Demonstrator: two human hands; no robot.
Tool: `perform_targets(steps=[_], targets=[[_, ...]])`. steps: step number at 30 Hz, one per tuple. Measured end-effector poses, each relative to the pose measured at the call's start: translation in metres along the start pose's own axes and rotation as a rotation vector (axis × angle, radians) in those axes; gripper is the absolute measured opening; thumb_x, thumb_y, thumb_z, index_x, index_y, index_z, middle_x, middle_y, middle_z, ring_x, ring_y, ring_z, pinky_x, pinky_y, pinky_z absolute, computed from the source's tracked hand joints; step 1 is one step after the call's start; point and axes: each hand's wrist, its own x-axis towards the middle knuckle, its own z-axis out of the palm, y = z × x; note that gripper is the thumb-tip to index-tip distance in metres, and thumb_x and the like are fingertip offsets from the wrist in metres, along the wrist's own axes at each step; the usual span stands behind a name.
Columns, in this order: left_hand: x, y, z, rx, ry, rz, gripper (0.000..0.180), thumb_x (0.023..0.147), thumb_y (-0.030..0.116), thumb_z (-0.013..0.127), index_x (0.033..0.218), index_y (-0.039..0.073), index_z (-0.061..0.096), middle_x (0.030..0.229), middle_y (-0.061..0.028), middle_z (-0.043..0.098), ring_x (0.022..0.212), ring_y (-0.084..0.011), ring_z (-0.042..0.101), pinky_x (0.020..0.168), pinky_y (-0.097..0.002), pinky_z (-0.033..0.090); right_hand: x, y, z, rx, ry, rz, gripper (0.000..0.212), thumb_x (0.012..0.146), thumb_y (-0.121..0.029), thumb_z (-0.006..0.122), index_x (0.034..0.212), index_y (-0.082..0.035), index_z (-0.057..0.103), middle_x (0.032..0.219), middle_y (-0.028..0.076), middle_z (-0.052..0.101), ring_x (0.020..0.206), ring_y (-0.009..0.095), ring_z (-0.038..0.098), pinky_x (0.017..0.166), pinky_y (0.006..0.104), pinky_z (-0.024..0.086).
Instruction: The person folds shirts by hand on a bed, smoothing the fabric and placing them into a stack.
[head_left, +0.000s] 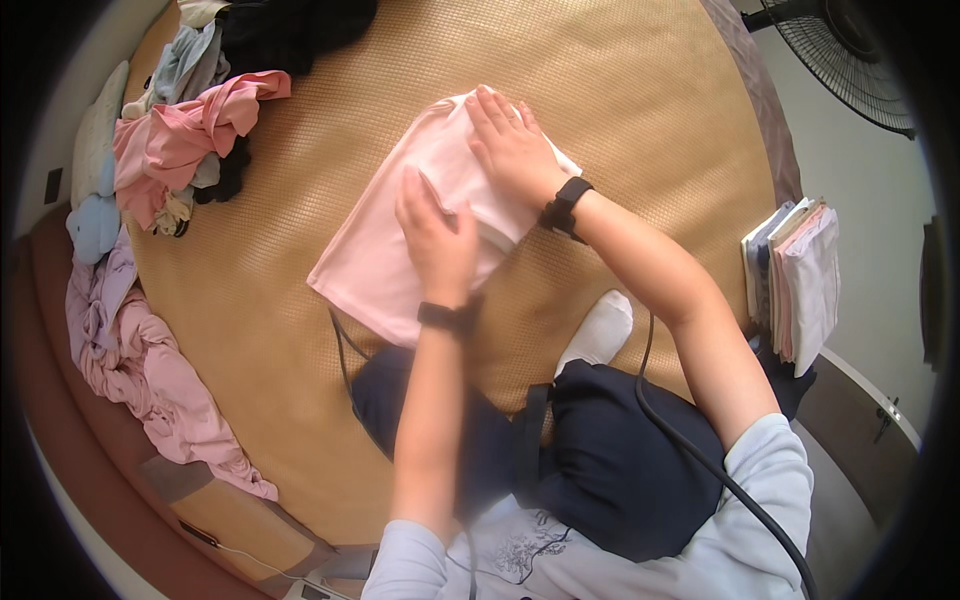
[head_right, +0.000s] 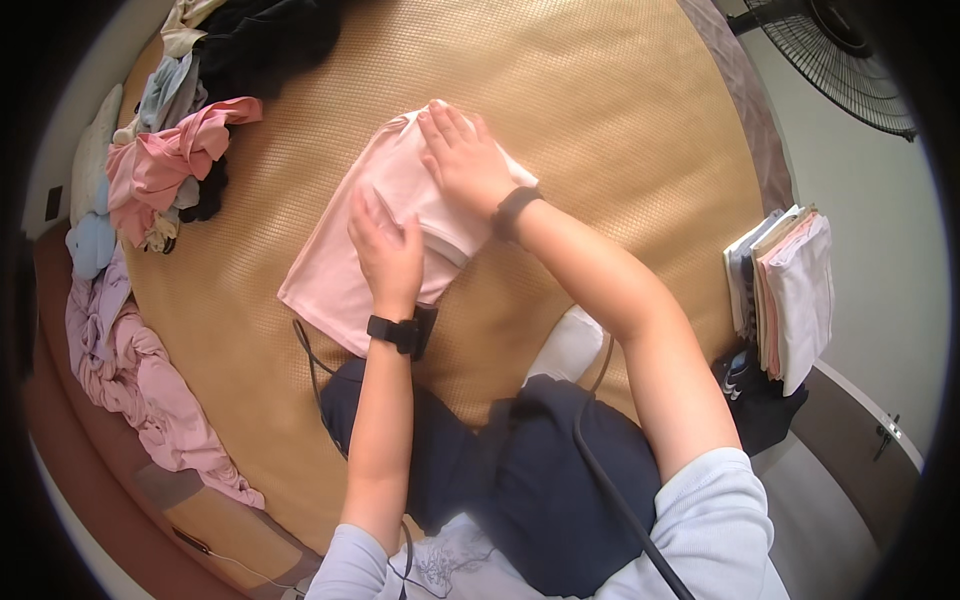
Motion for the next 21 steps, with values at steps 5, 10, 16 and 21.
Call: perform_targets(steps=[5,10,16,21], targets=[[0.004,0.007,0.001,0.489,-0.243,0.265,0.09,0.069,0.033,0.067,0.138,0.013,0.014,0.142,-0.0225,0.006,0.132,-0.0348,0.006,0.104,-0.0491,0.012,0.005,-0.002,-0.007,-0.002,0.015,-0.03,0.05,0.09,-0.028,0.035,0.133,-0.002,0.027,0.138,0.016,0.026,0.128,0.027,0.026,0.103,0.0449,0.02],[0.005,0.003,0.004,0.524,-0.357,0.211,0.09,0.066,0.043,0.066,0.138,0.018,0.019,0.142,-0.0227,0.002,0.133,-0.0338,-0.001,0.102,-0.0545,0.003,-0.026,0.002,-0.036,-0.065,0.006,-0.165,0.052,0.086,-0.023,0.045,0.13,-0.001,0.029,0.135,0.017,0.03,0.124,0.03,0.031,0.101,0.0459,0.023],[0.004,-0.001,0.007,0.576,-0.38,0.233,0.097,0.064,0.049,0.067,0.139,0.02,0.014,0.142,-0.0236,-0.005,0.132,-0.0354,-0.008,0.1,-0.0576,0.001,-0.058,0.029,-0.037,0.003,-0.149,0.021,0.05,0.085,-0.023,0.046,0.131,-0.01,0.031,0.138,0.015,0.025,0.127,0.029,0.026,0.103,0.047,0.018],[0.007,-0.006,0.008,0.532,-0.394,0.24,0.096,0.064,0.049,0.067,0.139,0.02,0.014,0.142,-0.0234,-0.006,0.132,-0.0358,-0.009,0.1,-0.058,0.0,-0.054,0.043,-0.043,0.086,-0.206,-0.018,0.047,0.086,-0.022,0.045,0.13,-0.01,0.032,0.137,0.016,0.027,0.127,0.029,0.025,0.104,0.0463,0.016]])
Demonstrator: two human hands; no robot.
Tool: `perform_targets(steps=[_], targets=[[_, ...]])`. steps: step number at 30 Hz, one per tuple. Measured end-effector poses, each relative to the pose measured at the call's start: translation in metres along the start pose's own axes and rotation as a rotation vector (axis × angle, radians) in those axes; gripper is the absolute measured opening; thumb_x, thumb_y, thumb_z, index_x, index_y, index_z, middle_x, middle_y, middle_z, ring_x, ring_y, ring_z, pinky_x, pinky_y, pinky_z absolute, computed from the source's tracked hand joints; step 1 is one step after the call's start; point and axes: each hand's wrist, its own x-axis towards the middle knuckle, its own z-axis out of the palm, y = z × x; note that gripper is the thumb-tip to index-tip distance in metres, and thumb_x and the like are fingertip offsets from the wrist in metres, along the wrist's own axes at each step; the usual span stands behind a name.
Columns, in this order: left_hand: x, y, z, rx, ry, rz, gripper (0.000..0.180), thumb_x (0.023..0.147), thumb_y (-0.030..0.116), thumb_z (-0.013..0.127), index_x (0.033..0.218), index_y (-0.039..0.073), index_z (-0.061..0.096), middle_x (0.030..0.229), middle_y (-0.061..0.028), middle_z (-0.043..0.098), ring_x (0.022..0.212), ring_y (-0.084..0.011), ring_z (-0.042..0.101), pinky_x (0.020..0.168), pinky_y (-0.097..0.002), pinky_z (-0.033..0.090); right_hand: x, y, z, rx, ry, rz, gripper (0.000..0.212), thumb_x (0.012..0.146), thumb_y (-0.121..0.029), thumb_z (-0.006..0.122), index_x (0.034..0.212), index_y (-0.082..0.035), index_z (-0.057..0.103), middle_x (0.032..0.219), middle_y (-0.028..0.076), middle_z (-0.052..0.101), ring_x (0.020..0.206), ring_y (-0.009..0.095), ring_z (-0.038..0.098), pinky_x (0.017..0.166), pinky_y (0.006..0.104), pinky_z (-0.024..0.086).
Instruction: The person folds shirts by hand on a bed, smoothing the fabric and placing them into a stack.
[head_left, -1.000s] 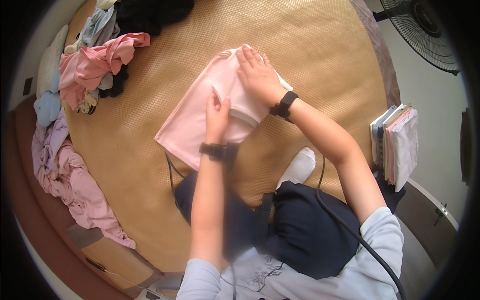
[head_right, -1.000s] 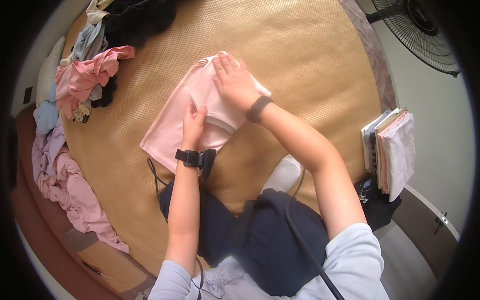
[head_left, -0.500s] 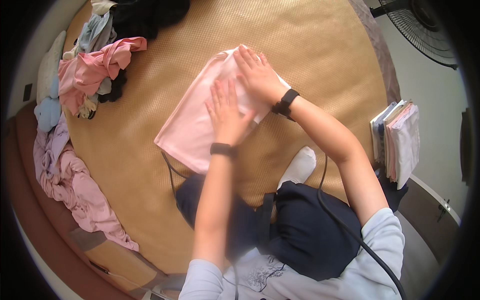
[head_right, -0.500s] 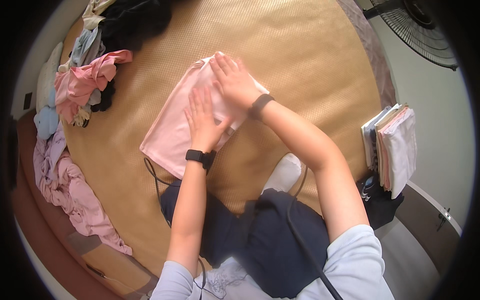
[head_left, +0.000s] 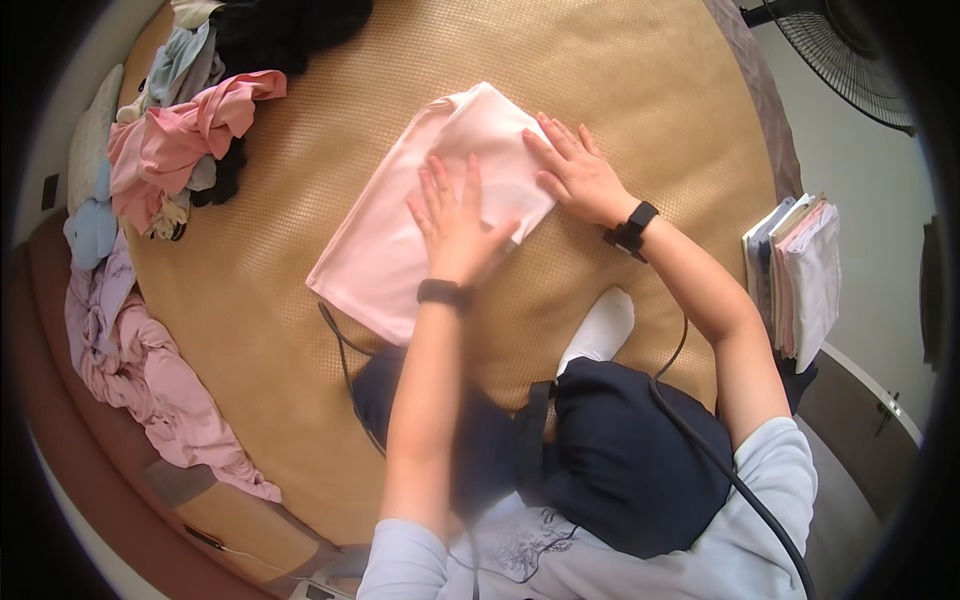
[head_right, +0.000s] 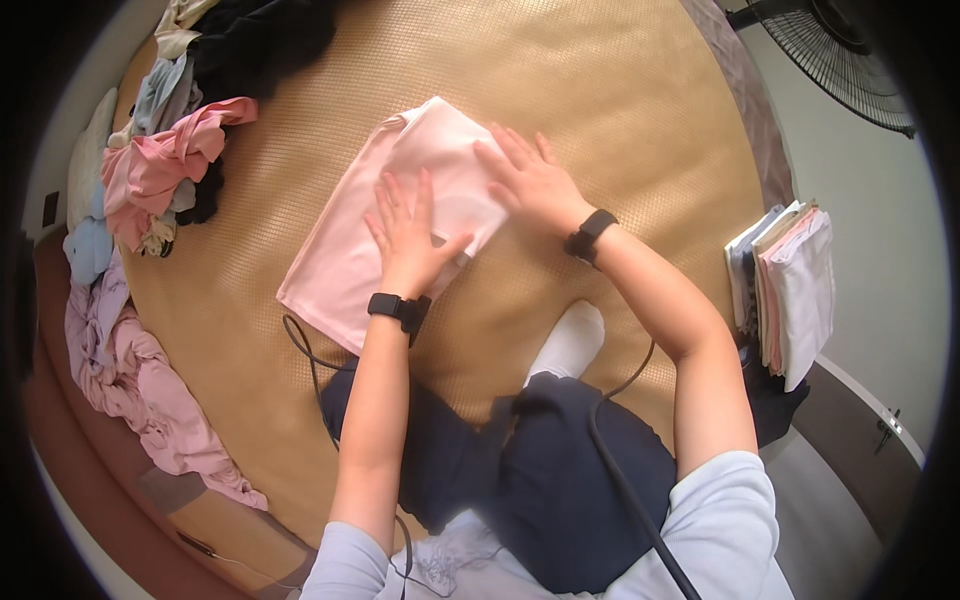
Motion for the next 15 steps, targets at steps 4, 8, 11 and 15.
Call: perform_targets(steps=[4,8,11,15], targets=[[-0.001,0.0,0.001,-0.003,-0.014,-0.004,0.096,0.064,0.049,0.067,0.139,0.02,0.014,0.142,-0.0232,-0.006,0.132,-0.0356,-0.009,0.1,-0.0578,-0.001,-0.008,0.02,-0.006,0.459,0.248,0.213,0.035,0.082,-0.012,0.048,0.117,-0.007,0.049,0.126,0.017,0.042,0.119,0.031,0.037,0.099,0.0422,0.029],[-0.002,0.0,0.001,0.021,-0.021,-0.009,0.095,0.065,0.049,0.066,0.139,0.02,0.014,0.142,-0.0231,-0.006,0.132,-0.0356,-0.009,0.1,-0.0572,-0.002,-0.024,0.026,-0.015,0.305,0.235,0.25,0.024,0.073,-0.013,0.058,0.096,-0.006,0.057,0.113,0.016,0.049,0.109,0.033,0.044,0.093,0.0397,0.035],[-0.002,-0.001,0.001,0.003,0.002,-0.005,0.094,0.066,0.049,0.066,0.139,0.02,0.015,0.142,-0.0229,-0.006,0.132,-0.0353,-0.009,0.1,-0.0566,-0.004,-0.029,0.02,-0.011,0.174,0.219,0.256,0.023,0.071,-0.016,0.061,0.092,-0.008,0.057,0.116,0.016,0.047,0.11,0.033,0.043,0.092,0.0408,0.035],[-0.002,-0.007,0.004,-0.052,0.017,0.024,0.091,0.067,0.046,0.065,0.139,0.019,0.015,0.143,-0.0214,-0.005,0.132,-0.0345,-0.009,0.1,-0.0559,-0.005,-0.03,0.021,-0.003,0.162,0.257,0.266,0.02,0.07,-0.017,0.062,0.087,-0.01,0.057,0.117,0.015,0.045,0.112,0.032,0.04,0.094,0.0427,0.031]])
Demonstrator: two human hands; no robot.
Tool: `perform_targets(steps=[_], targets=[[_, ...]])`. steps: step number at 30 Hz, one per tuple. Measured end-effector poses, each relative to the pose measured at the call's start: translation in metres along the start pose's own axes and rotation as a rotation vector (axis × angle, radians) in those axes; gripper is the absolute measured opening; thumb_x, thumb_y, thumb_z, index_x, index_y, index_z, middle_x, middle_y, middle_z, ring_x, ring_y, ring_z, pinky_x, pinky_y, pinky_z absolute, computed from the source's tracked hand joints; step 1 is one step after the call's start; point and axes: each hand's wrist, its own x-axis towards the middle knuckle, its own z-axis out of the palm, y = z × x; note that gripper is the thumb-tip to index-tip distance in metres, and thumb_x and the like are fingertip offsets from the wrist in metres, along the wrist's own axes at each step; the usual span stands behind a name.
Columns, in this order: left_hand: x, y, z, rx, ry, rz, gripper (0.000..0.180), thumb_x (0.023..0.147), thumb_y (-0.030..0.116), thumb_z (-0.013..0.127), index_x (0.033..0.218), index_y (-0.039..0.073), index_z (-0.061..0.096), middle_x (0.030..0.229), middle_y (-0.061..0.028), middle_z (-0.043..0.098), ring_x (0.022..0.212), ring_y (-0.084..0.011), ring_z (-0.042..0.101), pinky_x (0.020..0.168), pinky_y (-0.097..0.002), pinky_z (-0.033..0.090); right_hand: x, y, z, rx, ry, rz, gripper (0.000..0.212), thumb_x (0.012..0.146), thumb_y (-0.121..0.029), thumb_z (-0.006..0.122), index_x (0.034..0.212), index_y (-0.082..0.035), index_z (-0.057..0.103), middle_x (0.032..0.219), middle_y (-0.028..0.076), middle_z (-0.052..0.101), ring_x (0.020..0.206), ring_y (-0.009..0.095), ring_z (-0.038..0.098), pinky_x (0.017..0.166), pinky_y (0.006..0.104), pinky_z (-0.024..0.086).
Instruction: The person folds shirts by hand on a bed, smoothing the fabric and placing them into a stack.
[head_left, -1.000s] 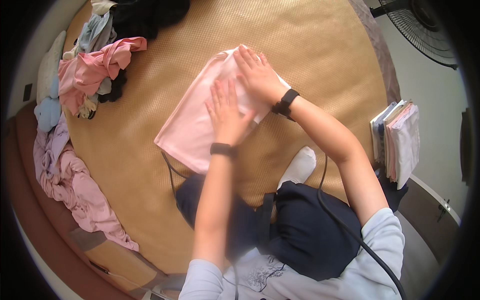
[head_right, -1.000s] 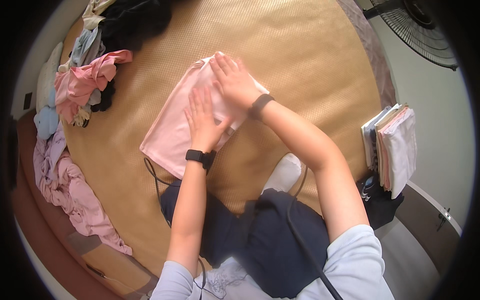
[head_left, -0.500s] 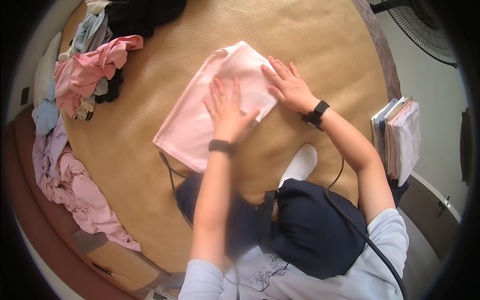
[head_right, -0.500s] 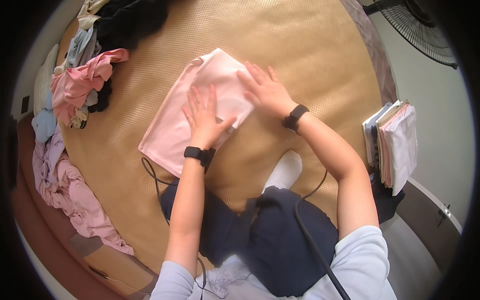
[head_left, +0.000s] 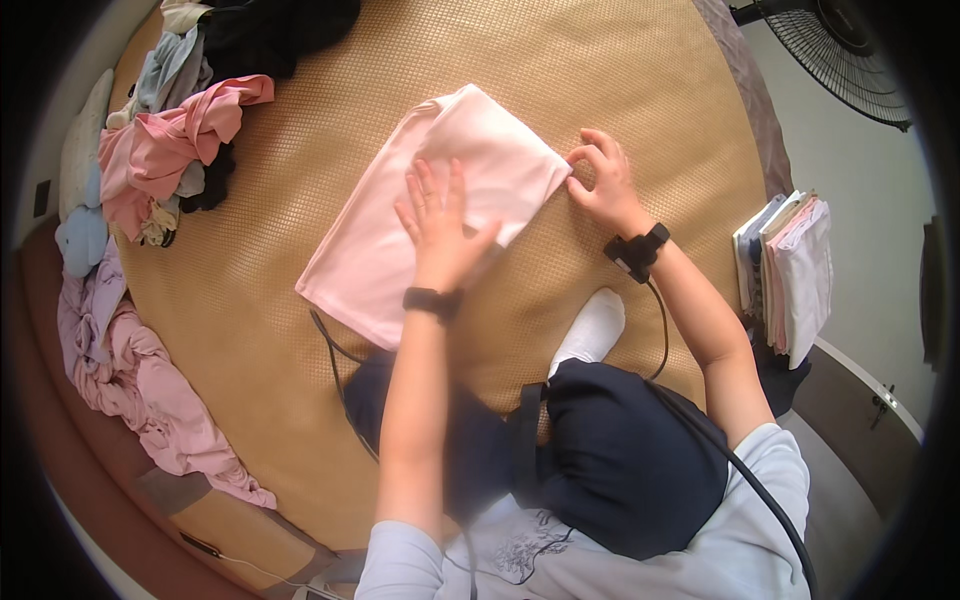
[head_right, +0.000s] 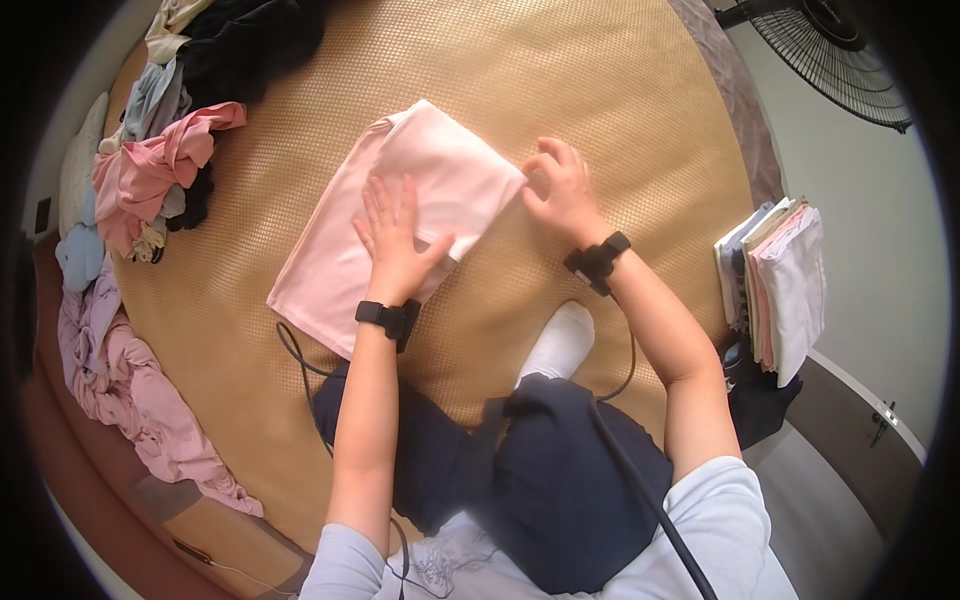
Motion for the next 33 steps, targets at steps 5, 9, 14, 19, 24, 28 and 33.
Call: perform_targets(steps=[5,9,14,19,24,28,33], targets=[[0.0,-0.003,0.0,-0.054,0.01,0.016,0.09,0.067,0.043,0.065,0.139,0.019,0.016,0.143,-0.0193,-0.005,0.133,-0.0343,-0.007,0.101,-0.0551,-0.005,-0.002,0.002,0.004,0.063,0.006,0.04,0.015,0.071,-0.014,0.06,0.084,-0.008,0.056,0.119,0.016,0.044,0.114,0.032,0.039,0.095,0.0426,0.029],[-0.001,-0.004,0.002,-0.042,0.021,0.011,0.089,0.067,0.042,0.064,0.139,0.019,0.017,0.144,-0.0186,-0.004,0.133,-0.0346,-0.007,0.101,-0.0546,-0.005,-0.001,0.0,0.007,0.167,0.032,0.118,0.01,0.073,-0.009,0.056,0.081,-0.004,0.054,0.121,0.017,0.043,0.115,0.032,0.038,0.096,0.0415,0.029],[0.0,-0.004,0.003,-0.054,0.024,0.017,0.088,0.068,0.042,0.064,0.139,0.019,0.017,0.144,-0.0183,-0.004,0.133,-0.0348,-0.006,0.101,-0.0543,-0.005,-0.006,0.003,0.013,0.248,0.096,0.144,0.007,0.073,-0.007,0.054,0.078,-0.002,0.052,0.121,0.018,0.042,0.115,0.034,0.037,0.097,0.0409,0.029],[0.0,-0.001,-0.001,-0.021,0.016,0.002,0.094,0.064,0.046,0.066,0.139,0.018,0.016,0.143,-0.0203,-0.006,0.132,-0.0349,-0.007,0.101,-0.0539,-0.006,-0.006,0.0,0.012,0.141,0.115,0.103,0.008,0.072,-0.003,0.054,0.079,-0.001,0.051,0.121,0.02,0.041,0.115,0.035,0.036,0.097,0.0409,0.029],[-0.002,0.005,-0.006,-0.042,-0.002,-0.004,0.103,0.058,0.05,0.069,0.139,0.017,0.014,0.142,-0.0219,-0.007,0.132,-0.0347,-0.009,0.102,-0.0527,-0.006,-0.001,-0.004,-0.005,-0.073,-0.047,0.014,0.013,0.071,-0.001,0.056,0.083,0.0,0.052,0.121,0.019,0.041,0.113,0.035,0.038,0.095,0.0417,0.033],[-0.002,0.005,-0.005,-0.012,-0.005,-0.009,0.105,0.058,0.05,0.07,0.139,0.017,0.013,0.143,-0.0213,-0.008,0.132,-0.0343,-0.01,0.102,-0.0521,-0.006,0.016,-0.039,-0.023,-0.335,0.172,-0.095,0.022,0.071,-0.002,0.056,0.093,0.0,0.052,0.12,0.018,0.042,0.115,0.035,0.038,0.095,0.0409,0.035],[0.0,0.005,0.001,0.01,0.009,-0.019,0.104,0.058,0.052,0.069,0.139,0.019,0.013,0.143,-0.0193,-0.007,0.132,-0.0339,-0.009,0.101,-0.0531,-0.006,0.051,-0.067,0.019,-0.064,0.059,-0.451,0.041,0.077,-0.014,0.054,0.116,-0.001,0.046,0.128,0.018,0.038,0.121,0.032,0.034,0.099,0.0428,0.03]])
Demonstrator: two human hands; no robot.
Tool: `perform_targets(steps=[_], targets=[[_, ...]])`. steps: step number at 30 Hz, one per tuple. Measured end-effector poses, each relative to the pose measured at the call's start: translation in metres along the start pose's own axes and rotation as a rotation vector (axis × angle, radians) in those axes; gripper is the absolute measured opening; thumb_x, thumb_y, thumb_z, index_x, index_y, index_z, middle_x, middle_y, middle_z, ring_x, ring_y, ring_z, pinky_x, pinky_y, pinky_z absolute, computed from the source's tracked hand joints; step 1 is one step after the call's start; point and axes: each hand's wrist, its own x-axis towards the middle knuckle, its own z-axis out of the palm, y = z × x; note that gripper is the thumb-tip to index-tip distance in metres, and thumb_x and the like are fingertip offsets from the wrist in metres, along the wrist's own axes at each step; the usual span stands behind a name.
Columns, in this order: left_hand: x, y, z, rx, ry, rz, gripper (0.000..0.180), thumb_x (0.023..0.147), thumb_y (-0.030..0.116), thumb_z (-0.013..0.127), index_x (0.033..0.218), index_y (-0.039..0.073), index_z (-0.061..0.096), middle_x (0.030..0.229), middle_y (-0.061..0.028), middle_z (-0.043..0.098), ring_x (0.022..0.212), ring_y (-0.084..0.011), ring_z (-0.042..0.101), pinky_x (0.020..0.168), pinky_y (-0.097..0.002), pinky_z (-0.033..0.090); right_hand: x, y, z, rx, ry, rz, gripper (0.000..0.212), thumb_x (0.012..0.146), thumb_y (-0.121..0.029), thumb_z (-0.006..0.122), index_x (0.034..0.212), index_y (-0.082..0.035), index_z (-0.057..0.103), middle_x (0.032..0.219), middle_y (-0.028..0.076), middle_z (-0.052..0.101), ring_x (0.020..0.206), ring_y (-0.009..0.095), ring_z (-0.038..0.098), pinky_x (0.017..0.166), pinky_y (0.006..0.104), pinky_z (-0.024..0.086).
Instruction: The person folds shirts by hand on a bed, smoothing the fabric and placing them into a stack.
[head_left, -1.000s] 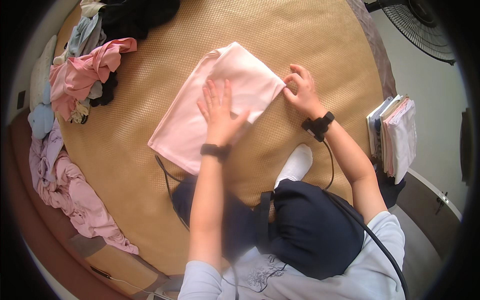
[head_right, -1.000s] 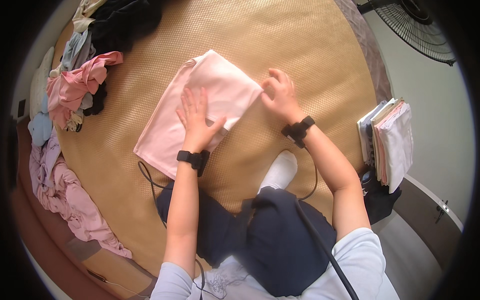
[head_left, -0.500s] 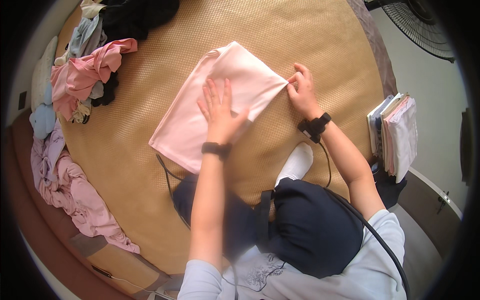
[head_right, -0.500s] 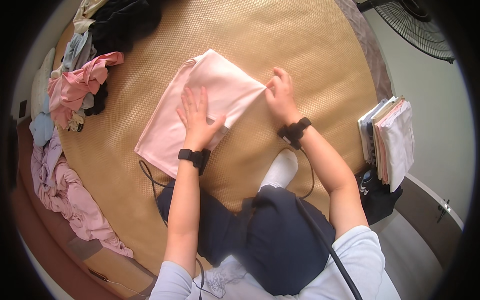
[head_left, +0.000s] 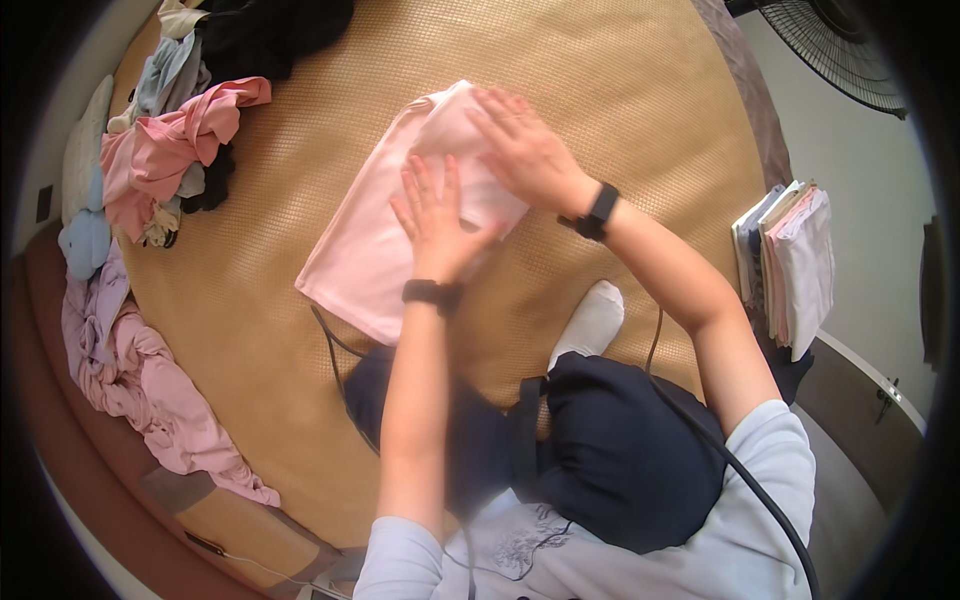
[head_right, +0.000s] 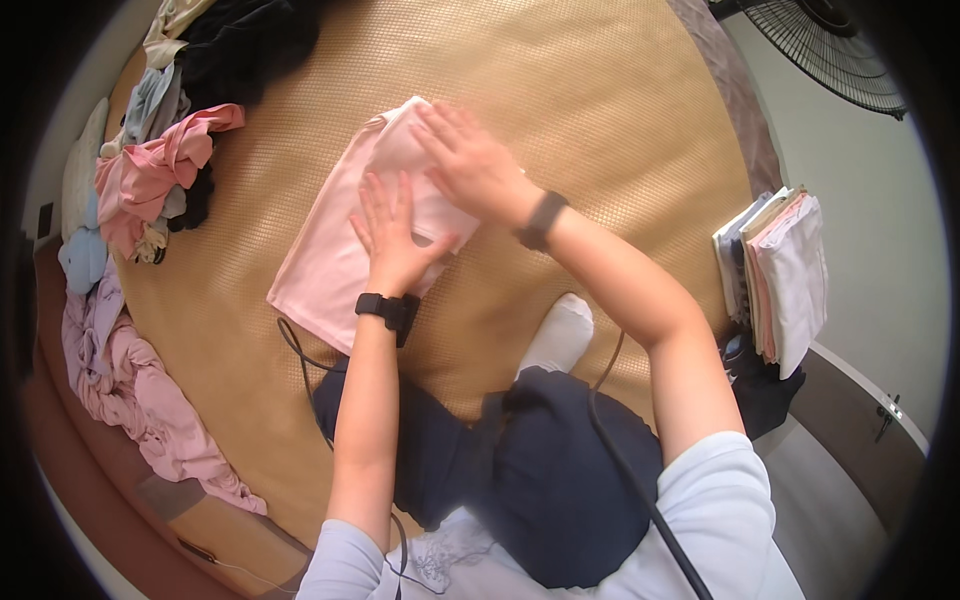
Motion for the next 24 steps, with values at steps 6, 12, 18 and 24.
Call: perform_targets(steps=[6,12,18,24], targets=[[0.002,-0.001,-0.001,0.019,-0.017,-0.024,0.104,0.058,0.053,0.069,0.14,0.021,0.012,0.143,-0.0186,-0.007,0.132,-0.0336,-0.009,0.101,-0.0537,-0.005,0.005,0.014,0.035,-0.073,-0.162,-0.027,0.06,0.084,-0.031,0.048,0.134,-0.006,0.027,0.138,0.015,0.028,0.129,0.026,0.024,0.102,0.0445,0.023],[-0.001,0.001,-0.002,0.032,-0.012,-0.033,0.103,0.058,0.05,0.069,0.139,0.02,0.014,0.144,-0.0182,-0.005,0.133,-0.0318,-0.008,0.102,-0.0534,-0.005,0.015,0.002,0.023,-0.061,-0.276,0.007,0.062,0.084,-0.03,0.047,0.134,-0.002,0.024,0.138,0.016,0.025,0.13,0.028,0.021,0.104,0.0439,0.02],[0.001,-0.002,0.001,0.039,-0.027,-0.046,0.106,0.057,0.05,0.069,0.139,0.016,0.012,0.144,-0.0175,-0.008,0.133,-0.0318,-0.009,0.102,-0.0532,-0.005,0.025,-0.012,0.035,-0.046,-0.347,0.104,0.068,0.084,-0.032,0.047,0.132,0.007,0.02,0.138,0.024,0.021,0.131,0.032,0.016,0.106,0.0394,0.015],[0.003,0.001,-0.004,0.025,-0.042,-0.061,0.105,0.058,0.047,0.069,0.139,0.011,0.013,0.144,-0.0171,-0.007,0.133,-0.0301,-0.009,0.103,-0.0509,-0.006,0.027,0.001,0.038,0.059,-0.4,0.12,0.072,0.085,-0.038,0.045,0.134,0.004,0.015,0.141,0.022,0.012,0.133,0.03,0.007,0.108,0.0376,0.009]])
